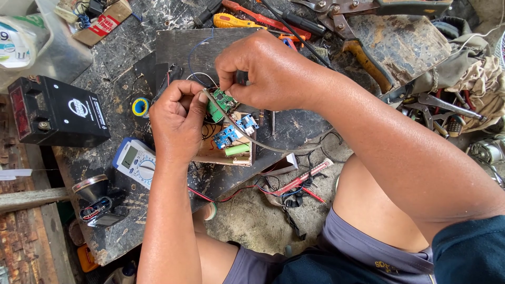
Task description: Assembling an electronic device by connecting wires to a circuit board and testing with a multimeter.
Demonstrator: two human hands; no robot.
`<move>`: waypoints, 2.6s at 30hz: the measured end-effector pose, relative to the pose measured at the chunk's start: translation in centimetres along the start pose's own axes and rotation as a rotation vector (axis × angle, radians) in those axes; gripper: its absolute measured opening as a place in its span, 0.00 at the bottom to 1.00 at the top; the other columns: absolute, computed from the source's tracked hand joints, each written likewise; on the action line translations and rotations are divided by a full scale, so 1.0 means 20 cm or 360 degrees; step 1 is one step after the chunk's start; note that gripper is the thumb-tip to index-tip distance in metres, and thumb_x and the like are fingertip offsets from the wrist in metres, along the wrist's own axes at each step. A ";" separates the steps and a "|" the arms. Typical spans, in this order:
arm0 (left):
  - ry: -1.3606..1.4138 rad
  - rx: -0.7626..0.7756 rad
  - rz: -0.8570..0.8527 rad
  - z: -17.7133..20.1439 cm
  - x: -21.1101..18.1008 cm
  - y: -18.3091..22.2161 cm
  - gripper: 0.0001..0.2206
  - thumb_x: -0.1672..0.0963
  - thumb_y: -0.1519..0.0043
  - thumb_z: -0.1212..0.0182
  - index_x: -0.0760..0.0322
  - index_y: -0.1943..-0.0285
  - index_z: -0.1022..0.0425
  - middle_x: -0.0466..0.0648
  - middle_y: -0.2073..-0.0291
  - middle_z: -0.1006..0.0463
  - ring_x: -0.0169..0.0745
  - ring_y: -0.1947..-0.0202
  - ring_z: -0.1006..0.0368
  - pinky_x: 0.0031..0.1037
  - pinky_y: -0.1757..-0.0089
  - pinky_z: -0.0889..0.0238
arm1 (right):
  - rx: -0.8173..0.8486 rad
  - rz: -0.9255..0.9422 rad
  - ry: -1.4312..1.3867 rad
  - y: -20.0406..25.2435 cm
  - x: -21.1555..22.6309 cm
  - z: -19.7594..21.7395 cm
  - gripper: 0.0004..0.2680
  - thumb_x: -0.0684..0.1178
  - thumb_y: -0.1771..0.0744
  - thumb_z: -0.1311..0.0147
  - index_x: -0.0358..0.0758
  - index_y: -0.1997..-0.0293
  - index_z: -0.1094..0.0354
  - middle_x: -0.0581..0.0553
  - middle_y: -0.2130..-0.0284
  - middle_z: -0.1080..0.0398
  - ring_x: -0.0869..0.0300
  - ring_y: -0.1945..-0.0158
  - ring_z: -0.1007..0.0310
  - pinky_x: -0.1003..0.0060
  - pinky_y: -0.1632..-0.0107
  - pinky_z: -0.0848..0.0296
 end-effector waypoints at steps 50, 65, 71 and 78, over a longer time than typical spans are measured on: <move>-0.0010 0.0000 -0.0005 0.00 0.00 0.00 0.04 0.66 0.33 0.42 0.68 0.56 0.26 0.43 0.71 0.25 0.22 0.73 0.35 0.14 0.71 0.43 | 0.0018 -0.0063 0.0049 0.00 -0.03 -0.01 0.03 0.32 0.41 0.39 0.31 0.72 0.27 0.42 0.72 0.25 0.58 0.73 0.29 0.60 0.71 0.29; -0.0023 -0.0004 -0.0011 0.00 -0.01 0.00 0.04 0.66 0.33 0.41 0.68 0.56 0.25 0.43 0.72 0.25 0.22 0.74 0.35 0.14 0.71 0.43 | 0.0014 -0.0053 0.0061 0.01 -0.03 -0.02 0.04 0.32 0.40 0.39 0.32 0.72 0.27 0.42 0.71 0.25 0.57 0.72 0.28 0.59 0.71 0.29; -0.0034 -0.0003 -0.0005 -0.01 -0.01 0.00 0.04 0.66 0.33 0.41 0.68 0.56 0.25 0.43 0.72 0.25 0.22 0.74 0.35 0.14 0.71 0.43 | 0.0008 -0.0056 0.0058 0.01 -0.02 -0.01 0.04 0.32 0.40 0.39 0.31 0.72 0.27 0.42 0.72 0.25 0.57 0.73 0.29 0.60 0.71 0.29; -0.0058 -0.0004 -0.0017 -0.01 -0.02 0.00 0.04 0.66 0.33 0.41 0.68 0.56 0.25 0.43 0.72 0.25 0.23 0.74 0.35 0.14 0.71 0.43 | 0.0006 -0.0039 0.0054 0.01 -0.02 -0.01 0.03 0.32 0.40 0.39 0.31 0.71 0.27 0.41 0.71 0.25 0.57 0.73 0.29 0.59 0.71 0.30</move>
Point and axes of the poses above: each hand's wrist, its own y-axis away from the middle knuckle, its own z-axis out of the back of the hand, x = y × z, the point moved 9 cm from there along -y, towards the middle knuckle
